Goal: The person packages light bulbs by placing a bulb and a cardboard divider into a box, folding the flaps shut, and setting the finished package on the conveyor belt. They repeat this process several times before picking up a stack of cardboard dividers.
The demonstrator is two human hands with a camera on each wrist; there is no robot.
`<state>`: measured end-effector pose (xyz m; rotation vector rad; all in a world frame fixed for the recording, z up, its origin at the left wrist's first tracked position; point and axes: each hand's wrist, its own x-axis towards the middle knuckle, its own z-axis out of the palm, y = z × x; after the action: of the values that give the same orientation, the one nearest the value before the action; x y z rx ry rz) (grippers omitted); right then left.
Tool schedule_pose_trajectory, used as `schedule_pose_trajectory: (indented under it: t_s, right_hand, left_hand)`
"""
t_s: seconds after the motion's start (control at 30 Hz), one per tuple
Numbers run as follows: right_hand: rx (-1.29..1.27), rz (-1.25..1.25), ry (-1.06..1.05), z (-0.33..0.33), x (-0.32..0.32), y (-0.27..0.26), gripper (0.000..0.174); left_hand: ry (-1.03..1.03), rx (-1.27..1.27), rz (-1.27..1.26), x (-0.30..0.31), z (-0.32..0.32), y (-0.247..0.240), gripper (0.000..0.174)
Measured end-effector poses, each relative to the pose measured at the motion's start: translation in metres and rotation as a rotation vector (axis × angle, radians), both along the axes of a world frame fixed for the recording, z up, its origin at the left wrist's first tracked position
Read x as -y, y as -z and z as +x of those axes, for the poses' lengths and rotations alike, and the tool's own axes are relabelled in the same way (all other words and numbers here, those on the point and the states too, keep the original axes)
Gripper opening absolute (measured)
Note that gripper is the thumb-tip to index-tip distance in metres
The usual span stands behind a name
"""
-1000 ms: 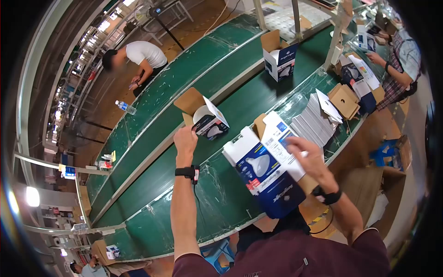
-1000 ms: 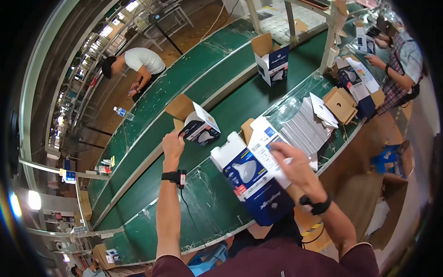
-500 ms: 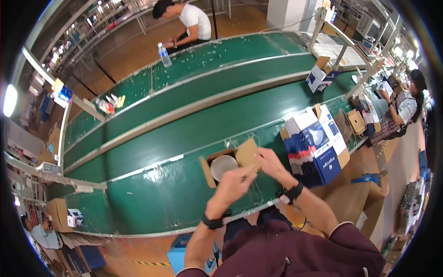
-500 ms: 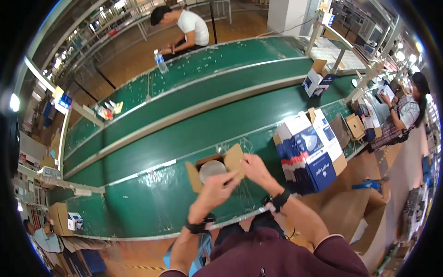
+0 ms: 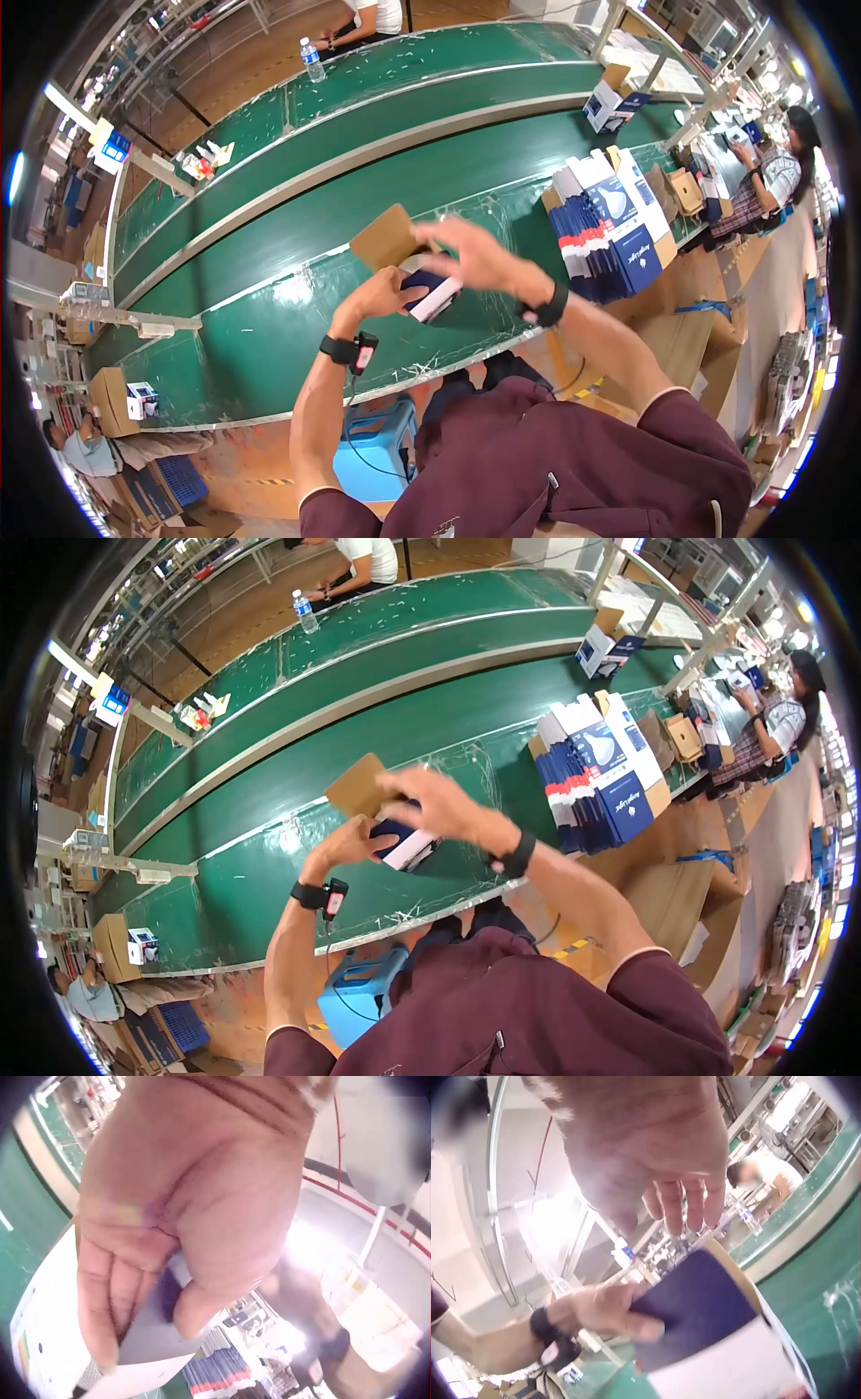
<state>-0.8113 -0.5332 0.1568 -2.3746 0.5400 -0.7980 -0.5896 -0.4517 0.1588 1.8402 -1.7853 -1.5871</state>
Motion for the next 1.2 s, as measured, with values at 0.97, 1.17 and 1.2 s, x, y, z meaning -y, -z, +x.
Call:
schedule_pose_trajectory:
  t_s: [0.97,1.17,1.2]
  right_hand:
    - [-0.222,-0.246,0.124,-0.045,-0.039,0.059,0.102]
    - [-0.186,-0.229,0.034,-0.047,-0.038,0.053,0.095]
    - [-0.198,-0.196,0.005,-0.052,-0.037,0.040,0.088]
  left_hand:
    - [-0.034,-0.555,0.177,0.056,-0.017,0.125,0.009]
    - [-0.073,-0.521,-0.572,0.037,-0.029,0.142,0.018]
    - [0.128,-0.311,-0.611,0.044,-0.016,0.145,0.025]
